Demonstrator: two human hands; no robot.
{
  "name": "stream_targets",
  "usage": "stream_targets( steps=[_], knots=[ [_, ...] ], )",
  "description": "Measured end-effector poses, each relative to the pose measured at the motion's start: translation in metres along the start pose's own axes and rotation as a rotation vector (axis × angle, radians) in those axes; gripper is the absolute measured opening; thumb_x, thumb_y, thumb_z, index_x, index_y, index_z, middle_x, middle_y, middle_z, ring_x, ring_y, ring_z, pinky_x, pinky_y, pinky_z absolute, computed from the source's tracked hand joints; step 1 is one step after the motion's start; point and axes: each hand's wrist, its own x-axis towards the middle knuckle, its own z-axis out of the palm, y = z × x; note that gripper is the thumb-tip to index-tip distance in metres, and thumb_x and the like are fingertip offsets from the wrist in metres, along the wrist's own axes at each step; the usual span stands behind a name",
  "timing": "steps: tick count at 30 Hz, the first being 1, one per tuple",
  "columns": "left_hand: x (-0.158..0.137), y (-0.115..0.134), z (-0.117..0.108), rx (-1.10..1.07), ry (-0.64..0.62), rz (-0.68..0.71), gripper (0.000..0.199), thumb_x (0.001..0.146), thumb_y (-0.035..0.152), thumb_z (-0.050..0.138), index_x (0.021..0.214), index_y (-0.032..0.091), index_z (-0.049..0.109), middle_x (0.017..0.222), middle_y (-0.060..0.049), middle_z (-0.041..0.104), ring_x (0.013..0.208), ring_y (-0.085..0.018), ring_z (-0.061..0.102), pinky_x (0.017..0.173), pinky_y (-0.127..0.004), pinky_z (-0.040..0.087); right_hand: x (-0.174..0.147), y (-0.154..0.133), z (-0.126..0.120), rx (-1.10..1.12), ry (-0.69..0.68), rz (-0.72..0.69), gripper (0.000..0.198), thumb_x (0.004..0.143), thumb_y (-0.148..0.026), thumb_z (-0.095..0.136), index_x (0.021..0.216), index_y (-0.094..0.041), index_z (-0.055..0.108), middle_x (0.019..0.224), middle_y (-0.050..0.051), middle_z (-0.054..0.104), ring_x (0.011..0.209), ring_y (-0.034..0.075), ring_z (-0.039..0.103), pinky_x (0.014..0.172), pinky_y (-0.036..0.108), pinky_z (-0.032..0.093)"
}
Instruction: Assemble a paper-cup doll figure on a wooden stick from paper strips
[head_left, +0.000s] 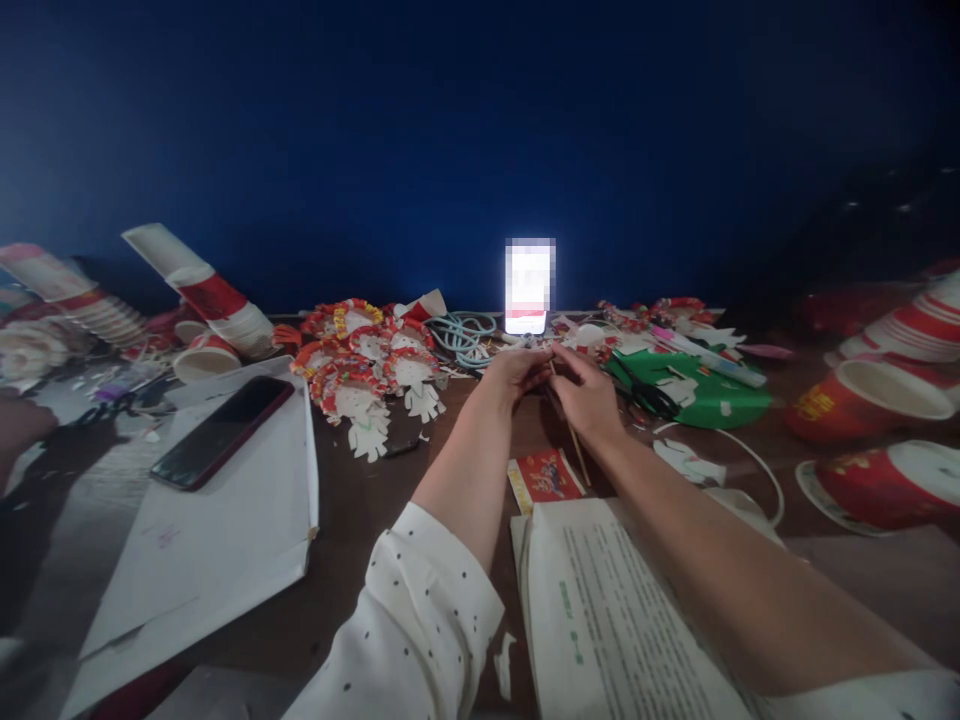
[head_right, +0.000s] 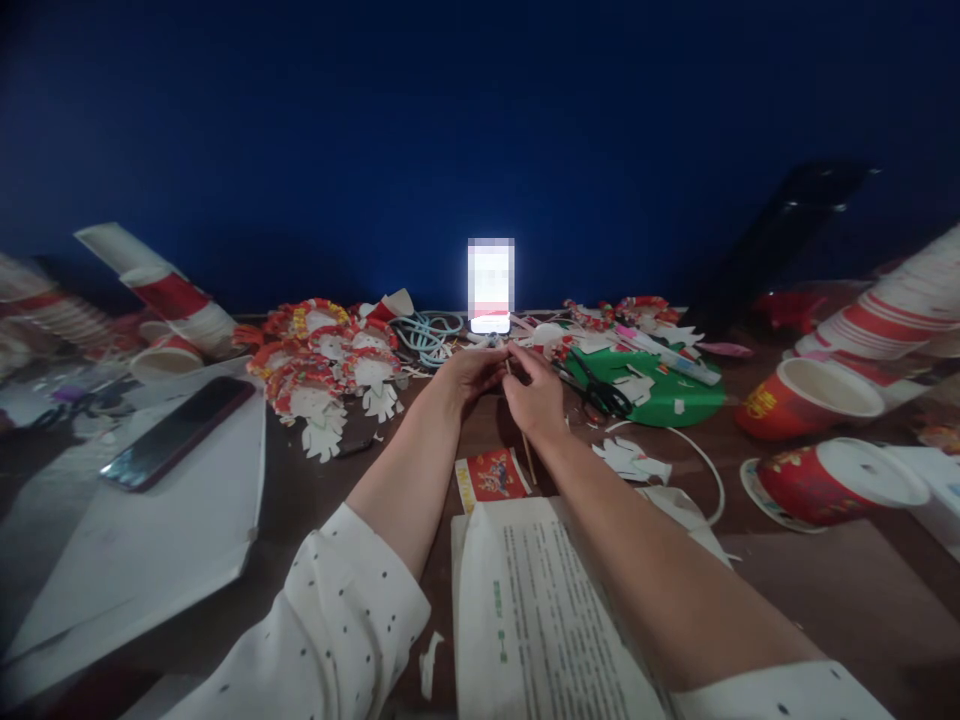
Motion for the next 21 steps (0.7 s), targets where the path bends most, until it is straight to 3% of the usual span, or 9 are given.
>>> stream_targets(
  steps=[6,11,13,16,18,21],
  knots=[
    [0.003,0.001,0.000,0.075,0.019,-0.033,0.011,0.085,0.007,0.066,0.075,0.011,0.066,0.057,0.003,0.054,0.048,-0.003,0.046,0.047,-0.013,0.038,-0.002,0.001,0.002,0.042,-0.018,0.035,0.049,0.073,-0.019,0.059,0.120,-0.023,0.073,0.131,0.005,0.069,0.125,0.024,0.061,0.115,0.046,0.041],
    [0.013,-0.004,-0.005,0.070,0.004,-0.006,0.015,0.081,0.012,0.073,0.072,0.014,0.061,0.054,0.005,0.049,0.043,-0.002,0.040,0.040,-0.013,0.027,-0.002,0.002,0.006,0.114,0.003,0.096,0.048,0.073,-0.019,0.060,0.119,-0.018,0.069,0.121,0.009,0.073,0.109,0.024,0.068,0.105,0.044,0.050],
    [0.014,-0.006,-0.005,0.048,-0.003,0.007,0.018,0.082,0.013,0.073,0.071,0.015,0.059,0.053,0.006,0.046,0.041,-0.002,0.037,0.039,-0.013,0.025,-0.002,0.002,0.009,0.153,0.029,0.161,0.043,0.073,-0.020,0.061,0.115,-0.017,0.068,0.115,0.011,0.074,0.102,0.025,0.070,0.095,0.043,0.056],
    [0.010,-0.005,-0.004,0.041,-0.006,0.010,0.022,0.084,0.013,0.070,0.068,0.015,0.056,0.051,0.006,0.043,0.039,-0.002,0.033,0.039,-0.015,0.024,-0.004,-0.002,0.011,0.209,-0.005,0.314,0.039,0.076,-0.027,0.063,0.114,-0.016,0.067,0.106,0.013,0.075,0.079,0.025,0.072,0.067,0.039,0.061],
    [0.006,-0.004,-0.003,0.059,-0.015,0.003,0.024,0.086,0.013,0.067,0.067,0.015,0.054,0.050,0.006,0.043,0.039,-0.003,0.032,0.039,-0.017,0.026,-0.006,-0.007,0.010,0.239,-0.084,0.376,0.041,0.079,-0.031,0.063,0.117,-0.018,0.068,0.090,0.009,0.075,0.060,0.021,0.066,0.051,0.034,0.055],
    [0.005,-0.003,-0.003,0.076,-0.044,0.002,0.023,0.086,0.012,0.066,0.067,0.016,0.054,0.050,0.005,0.045,0.040,-0.004,0.035,0.041,-0.018,0.029,-0.008,-0.013,0.007,0.294,-0.160,0.395,0.046,0.079,-0.031,0.061,0.123,-0.020,0.069,0.061,-0.002,0.064,0.045,0.014,0.054,0.042,0.027,0.045]
  ],
)
